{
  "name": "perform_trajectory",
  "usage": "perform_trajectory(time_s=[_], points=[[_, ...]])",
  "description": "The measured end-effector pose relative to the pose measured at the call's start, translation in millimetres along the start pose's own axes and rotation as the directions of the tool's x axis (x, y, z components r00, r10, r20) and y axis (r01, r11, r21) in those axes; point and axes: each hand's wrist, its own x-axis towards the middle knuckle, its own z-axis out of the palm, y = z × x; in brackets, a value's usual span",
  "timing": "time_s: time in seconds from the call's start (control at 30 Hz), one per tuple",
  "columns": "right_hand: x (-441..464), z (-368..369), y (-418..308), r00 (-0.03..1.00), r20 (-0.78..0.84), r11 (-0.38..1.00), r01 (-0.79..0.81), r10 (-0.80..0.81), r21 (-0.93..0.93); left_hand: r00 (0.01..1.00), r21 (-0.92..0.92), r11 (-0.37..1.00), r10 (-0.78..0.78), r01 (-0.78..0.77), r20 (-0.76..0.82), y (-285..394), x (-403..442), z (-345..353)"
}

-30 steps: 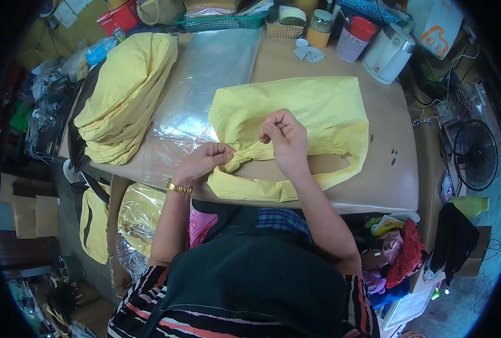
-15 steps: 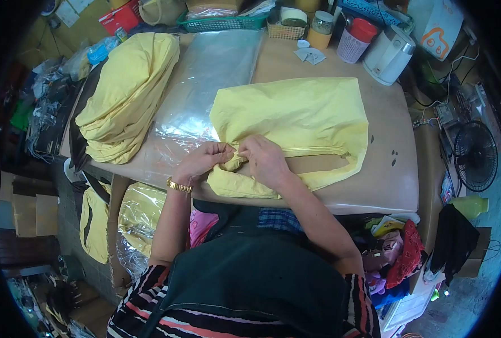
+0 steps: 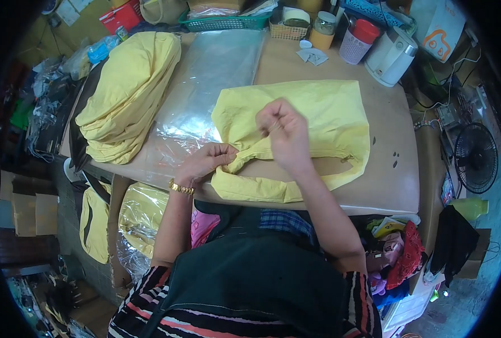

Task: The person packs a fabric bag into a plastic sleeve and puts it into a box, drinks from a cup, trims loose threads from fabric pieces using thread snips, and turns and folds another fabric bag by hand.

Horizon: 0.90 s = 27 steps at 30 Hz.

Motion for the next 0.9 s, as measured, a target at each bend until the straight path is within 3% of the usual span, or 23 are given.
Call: perform_trajectory(time_s=[0.07,0.2,0.23,0.3,0.33,0.4,0.47,0.53,0.67,0.73,0.77,0.83,0.9], points=[[19,-7,-22,0.988,-0.003,0.982,0.156,-0.157,0.106,1.000,0.025,1.000,-0.015,0.015,0.008,1,0,-1],[50,0,-63,0.970,-0.098,0.969,0.232,-0.223,0.088,0.999,0.054,0.998,-0.042,0.042,0.011,-1,3,-3],[58,-2,-64,0.972,0.085,0.975,0.219,-0.221,0.030,0.999,0.055,0.998,-0.042,0.041,0.015,1,2,-1],[60,8,-61,0.943,0.265,0.976,0.218,-0.203,-0.029,0.999,0.026,0.999,-0.041,0.042,-0.017,5,-1,2],[56,31,-55,0.898,0.266,0.851,0.423,-0.349,-0.312,0.999,0.028,0.999,-0.040,0.041,-0.019,4,0,1],[39,40,-46,0.823,0.307,0.613,0.562,-0.477,-0.555,0.999,0.015,0.999,-0.051,0.051,0.010,0,1,-2],[16,19,-27,0.843,0.537,0.629,0.441,-0.044,-0.640,0.999,0.007,0.999,-0.046,0.046,0.014,1,1,-4],[-2,3,-9,0.807,0.589,0.511,0.486,0.048,-0.709,0.999,-0.012,0.999,-0.043,0.043,0.019,1,0,-4],[-19,-19,37,0.782,0.621,0.454,0.573,-0.052,-0.683,0.996,-0.051,0.997,-0.062,0.066,0.067,5,2,-5],[-21,-17,47,0.738,0.636,0.451,0.657,-0.225,-0.604,0.993,-0.060,0.994,-0.091,0.096,0.078,4,2,-5],[-22,-16,49,0.736,0.637,0.451,0.659,-0.227,-0.601,0.996,-0.059,0.996,-0.066,0.070,0.065,3,2,-4],[-27,-11,49,0.664,0.693,0.325,0.745,-0.280,-0.583,0.998,-0.056,0.998,-0.038,0.041,0.043,3,1,-5],[-28,-9,55,0.716,0.626,0.404,0.694,-0.309,-0.595,0.998,-0.008,0.999,-0.050,0.050,0.036,3,0,-6]])
